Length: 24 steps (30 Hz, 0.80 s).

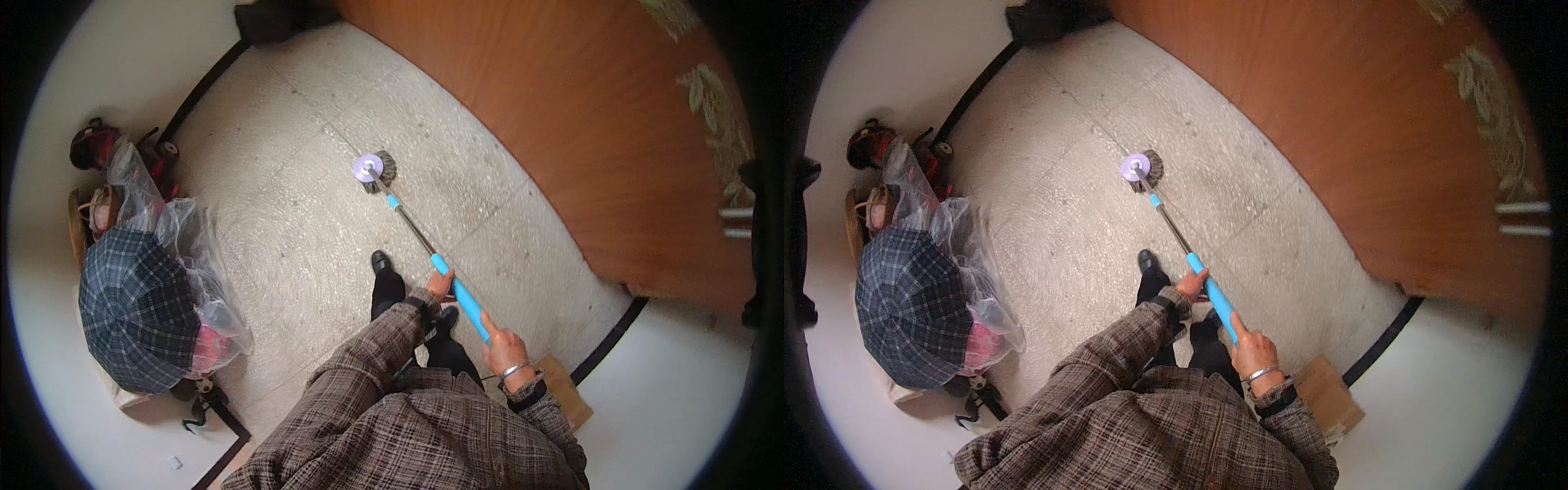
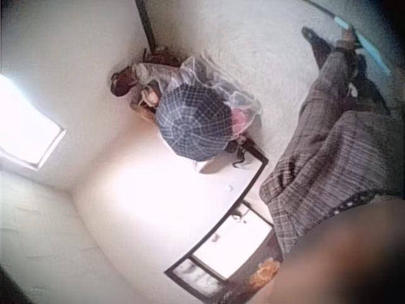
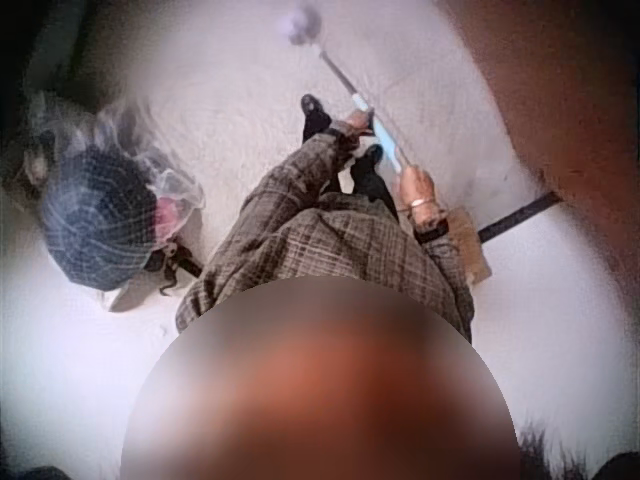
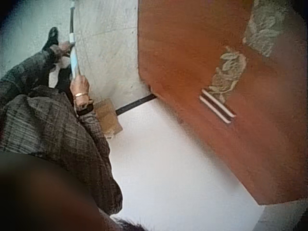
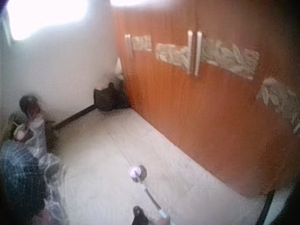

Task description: The person mops tiled floors in a bedroom and hallway using a spin mop. They wring the mop in a bucket, then continue mopping around furniture and stored items.

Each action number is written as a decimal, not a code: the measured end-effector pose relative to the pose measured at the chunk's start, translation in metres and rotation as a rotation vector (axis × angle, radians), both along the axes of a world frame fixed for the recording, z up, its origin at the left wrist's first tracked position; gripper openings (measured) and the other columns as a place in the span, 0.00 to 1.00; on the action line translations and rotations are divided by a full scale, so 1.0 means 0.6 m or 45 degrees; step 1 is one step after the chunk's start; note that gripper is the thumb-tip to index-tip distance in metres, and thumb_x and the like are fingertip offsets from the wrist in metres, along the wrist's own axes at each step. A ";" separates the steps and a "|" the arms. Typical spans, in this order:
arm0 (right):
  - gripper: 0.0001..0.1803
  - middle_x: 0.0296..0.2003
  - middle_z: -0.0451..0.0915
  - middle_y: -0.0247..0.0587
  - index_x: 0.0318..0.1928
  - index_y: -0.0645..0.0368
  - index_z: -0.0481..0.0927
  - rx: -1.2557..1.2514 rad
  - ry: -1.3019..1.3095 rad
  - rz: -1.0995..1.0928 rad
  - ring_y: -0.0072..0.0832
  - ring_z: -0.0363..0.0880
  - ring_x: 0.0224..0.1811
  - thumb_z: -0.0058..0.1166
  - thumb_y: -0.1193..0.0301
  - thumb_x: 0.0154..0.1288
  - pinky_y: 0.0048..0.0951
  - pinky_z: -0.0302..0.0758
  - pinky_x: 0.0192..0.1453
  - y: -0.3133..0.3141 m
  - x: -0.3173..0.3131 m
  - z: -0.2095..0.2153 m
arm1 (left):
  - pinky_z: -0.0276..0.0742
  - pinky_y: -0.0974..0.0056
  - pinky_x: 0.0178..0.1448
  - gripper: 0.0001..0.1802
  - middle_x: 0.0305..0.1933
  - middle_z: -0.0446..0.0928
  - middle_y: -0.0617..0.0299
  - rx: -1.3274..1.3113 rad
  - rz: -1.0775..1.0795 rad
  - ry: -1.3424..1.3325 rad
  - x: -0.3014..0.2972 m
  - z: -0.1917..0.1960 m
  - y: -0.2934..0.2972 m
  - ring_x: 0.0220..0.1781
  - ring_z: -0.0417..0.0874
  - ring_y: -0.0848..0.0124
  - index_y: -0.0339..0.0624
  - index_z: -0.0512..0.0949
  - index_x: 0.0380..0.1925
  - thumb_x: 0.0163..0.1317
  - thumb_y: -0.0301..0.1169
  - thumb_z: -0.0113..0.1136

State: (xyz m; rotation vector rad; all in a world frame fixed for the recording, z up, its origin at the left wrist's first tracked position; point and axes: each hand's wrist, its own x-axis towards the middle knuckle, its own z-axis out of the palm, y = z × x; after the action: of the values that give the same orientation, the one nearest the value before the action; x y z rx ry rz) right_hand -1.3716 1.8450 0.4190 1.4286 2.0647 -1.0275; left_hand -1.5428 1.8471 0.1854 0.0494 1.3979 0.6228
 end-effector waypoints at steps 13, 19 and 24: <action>0.40 0.30 0.80 0.58 0.67 0.49 0.60 0.168 0.016 0.377 0.51 0.80 0.32 0.58 0.74 0.52 0.46 0.78 0.38 0.190 -0.276 -0.027 | 0.82 0.53 0.37 0.25 0.41 0.79 0.43 0.156 0.439 -0.197 -0.532 0.030 0.084 0.32 0.83 0.55 0.45 0.59 0.62 0.66 0.35 0.48; 0.39 0.34 0.80 0.61 0.66 0.49 0.61 0.181 0.093 0.483 0.52 0.80 0.36 0.58 0.74 0.51 0.46 0.78 0.41 0.306 -0.393 -0.049 | 0.82 0.54 0.34 0.22 0.44 0.78 0.41 0.037 1.242 0.446 -0.879 0.033 -0.142 0.28 0.82 0.56 0.40 0.59 0.60 0.68 0.35 0.41; 0.38 0.36 0.79 0.62 0.66 0.51 0.62 0.205 0.104 0.598 0.52 0.80 0.38 0.57 0.74 0.51 0.47 0.78 0.43 0.426 -0.480 -0.075 | 0.78 0.58 0.27 0.23 0.42 0.78 0.40 -0.199 1.646 0.578 -0.897 0.063 -0.467 0.28 0.82 0.54 0.40 0.58 0.60 0.69 0.40 0.39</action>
State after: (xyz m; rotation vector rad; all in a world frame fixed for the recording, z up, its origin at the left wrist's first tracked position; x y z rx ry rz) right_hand -1.6597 2.1008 0.3740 0.9056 2.4266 -0.7487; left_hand -2.0810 1.5668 0.2231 -0.9573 1.8253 1.6197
